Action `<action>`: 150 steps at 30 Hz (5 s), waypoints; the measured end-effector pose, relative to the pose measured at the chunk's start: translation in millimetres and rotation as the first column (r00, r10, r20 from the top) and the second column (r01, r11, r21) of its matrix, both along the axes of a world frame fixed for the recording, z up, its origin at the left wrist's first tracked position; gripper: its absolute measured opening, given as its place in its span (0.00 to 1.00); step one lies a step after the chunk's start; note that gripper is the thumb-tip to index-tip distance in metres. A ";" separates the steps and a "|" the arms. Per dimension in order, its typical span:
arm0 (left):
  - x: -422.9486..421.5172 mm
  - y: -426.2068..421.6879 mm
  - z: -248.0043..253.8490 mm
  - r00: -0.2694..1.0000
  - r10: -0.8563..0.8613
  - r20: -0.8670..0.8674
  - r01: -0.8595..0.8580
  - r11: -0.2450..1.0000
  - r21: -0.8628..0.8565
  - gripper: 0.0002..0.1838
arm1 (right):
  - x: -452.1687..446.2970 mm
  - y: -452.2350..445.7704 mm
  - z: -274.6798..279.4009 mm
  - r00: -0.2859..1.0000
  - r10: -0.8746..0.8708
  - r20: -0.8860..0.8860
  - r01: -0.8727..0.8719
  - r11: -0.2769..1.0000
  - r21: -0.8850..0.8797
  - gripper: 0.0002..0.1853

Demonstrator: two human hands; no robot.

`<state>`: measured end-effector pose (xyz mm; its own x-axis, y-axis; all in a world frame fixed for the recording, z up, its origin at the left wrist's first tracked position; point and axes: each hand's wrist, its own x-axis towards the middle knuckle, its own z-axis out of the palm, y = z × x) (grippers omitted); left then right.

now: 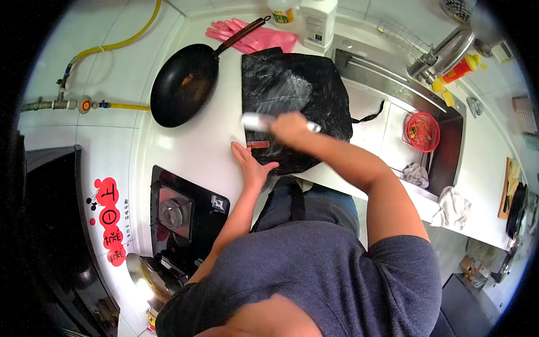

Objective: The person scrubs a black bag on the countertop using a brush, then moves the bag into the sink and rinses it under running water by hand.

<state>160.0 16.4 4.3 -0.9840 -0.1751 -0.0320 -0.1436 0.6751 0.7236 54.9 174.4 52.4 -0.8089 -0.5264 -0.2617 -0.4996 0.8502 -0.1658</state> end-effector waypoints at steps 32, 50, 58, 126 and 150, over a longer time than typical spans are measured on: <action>-273.6 -4.7 13.7 0.670 -0.470 0.574 0.736 0.521 -0.432 0.81 | -99.3 122.7 -26.9 0.817 -0.557 -0.148 0.547 0.830 -0.109 0.22; -314.5 12.7 3.5 0.631 -0.232 0.740 0.753 0.412 -0.513 0.89 | -128.0 94.4 -17.2 0.873 -0.466 -0.142 0.467 0.884 -0.027 0.22; -313.5 10.3 7.5 0.627 -0.230 0.745 0.758 0.402 -0.513 0.89 | -141.8 102.5 -17.8 0.849 -0.514 -0.123 0.508 0.858 -0.077 0.26; -87.8 12.8 -20.0 0.939 -0.342 -0.020 0.271 0.778 -0.567 0.33 | -140.5 43.9 -19.9 0.888 -0.395 -0.236 0.385 0.919 -0.085 0.16; -84.7 16.3 -18.0 0.968 -0.247 -0.031 0.192 0.818 -0.543 0.37 | -52.7 -23.6 5.6 0.999 0.000 -0.049 -0.004 0.996 -0.084 0.15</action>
